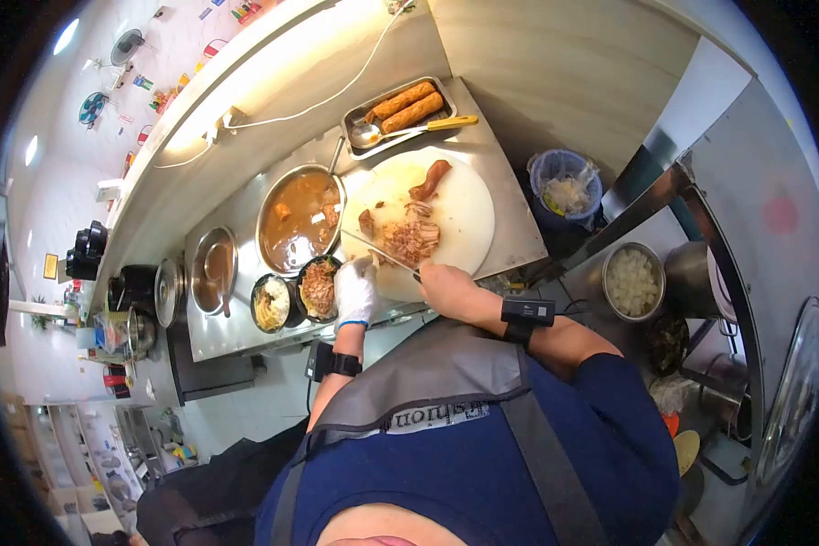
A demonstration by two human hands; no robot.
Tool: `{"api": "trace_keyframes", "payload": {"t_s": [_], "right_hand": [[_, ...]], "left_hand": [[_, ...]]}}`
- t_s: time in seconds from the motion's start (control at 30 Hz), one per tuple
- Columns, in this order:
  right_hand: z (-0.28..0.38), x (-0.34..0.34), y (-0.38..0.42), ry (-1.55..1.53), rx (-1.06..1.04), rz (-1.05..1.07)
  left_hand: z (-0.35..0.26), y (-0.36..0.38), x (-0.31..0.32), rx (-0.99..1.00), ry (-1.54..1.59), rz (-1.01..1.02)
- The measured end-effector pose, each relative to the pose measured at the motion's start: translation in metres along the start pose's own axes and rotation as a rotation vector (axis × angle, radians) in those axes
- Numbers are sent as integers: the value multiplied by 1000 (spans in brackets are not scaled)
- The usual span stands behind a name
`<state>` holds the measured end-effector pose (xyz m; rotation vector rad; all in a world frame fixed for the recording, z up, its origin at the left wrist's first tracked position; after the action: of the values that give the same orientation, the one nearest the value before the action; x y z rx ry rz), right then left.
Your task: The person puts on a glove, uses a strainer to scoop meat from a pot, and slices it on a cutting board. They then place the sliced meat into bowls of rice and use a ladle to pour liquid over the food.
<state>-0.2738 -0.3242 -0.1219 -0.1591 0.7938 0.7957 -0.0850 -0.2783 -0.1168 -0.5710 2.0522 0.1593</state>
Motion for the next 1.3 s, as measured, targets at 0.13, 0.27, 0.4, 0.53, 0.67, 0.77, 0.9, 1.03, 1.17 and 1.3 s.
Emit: {"api": "trace_keyframes", "payload": {"t_s": [0.13, 0.27, 0.4, 0.53, 0.67, 0.77, 0.9, 1.03, 1.17, 1.3], "right_hand": [[-8, 13, -5, -44, -47, -12], [-14, -23, 13, -135, 8, -3], [-38, -75, 48, -53, 78, 87], [-65, -90, 58, 86, 62, 167], [-80, -89, 43, 78, 113, 170], [-87, -89, 23, 94, 105, 119], [-80, -99, 9, 111, 65, -12], [-71, -84, 5, 97, 31, -31], [-64, -56, 0, 157, 127, -91], [-72, -18, 2, 194, 112, -1]], "left_hand": [[6, -3, 1, -55, -34, 51], [11, -4, 1, -75, -92, 25], [24, -6, 21, -71, -47, 57], [-4, -11, 11, -14, -171, 43], [4, -23, 29, 7, -172, 51], [-8, -26, 31, 48, -155, 87], [-3, -24, 41, -9, 20, 57], [-6, -19, 28, -207, 234, 172], [27, -13, 54, -124, 75, 160], [20, -15, 54, -169, 109, 245]]}}
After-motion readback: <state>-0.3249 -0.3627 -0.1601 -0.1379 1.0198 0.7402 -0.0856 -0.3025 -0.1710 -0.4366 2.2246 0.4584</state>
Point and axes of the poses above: each hand's wrist, its own y-axis away from the middle knuckle, its own x-axis out of the palm, z = x × y, the point moved 10 cm from there along -y, towards the middle knuckle
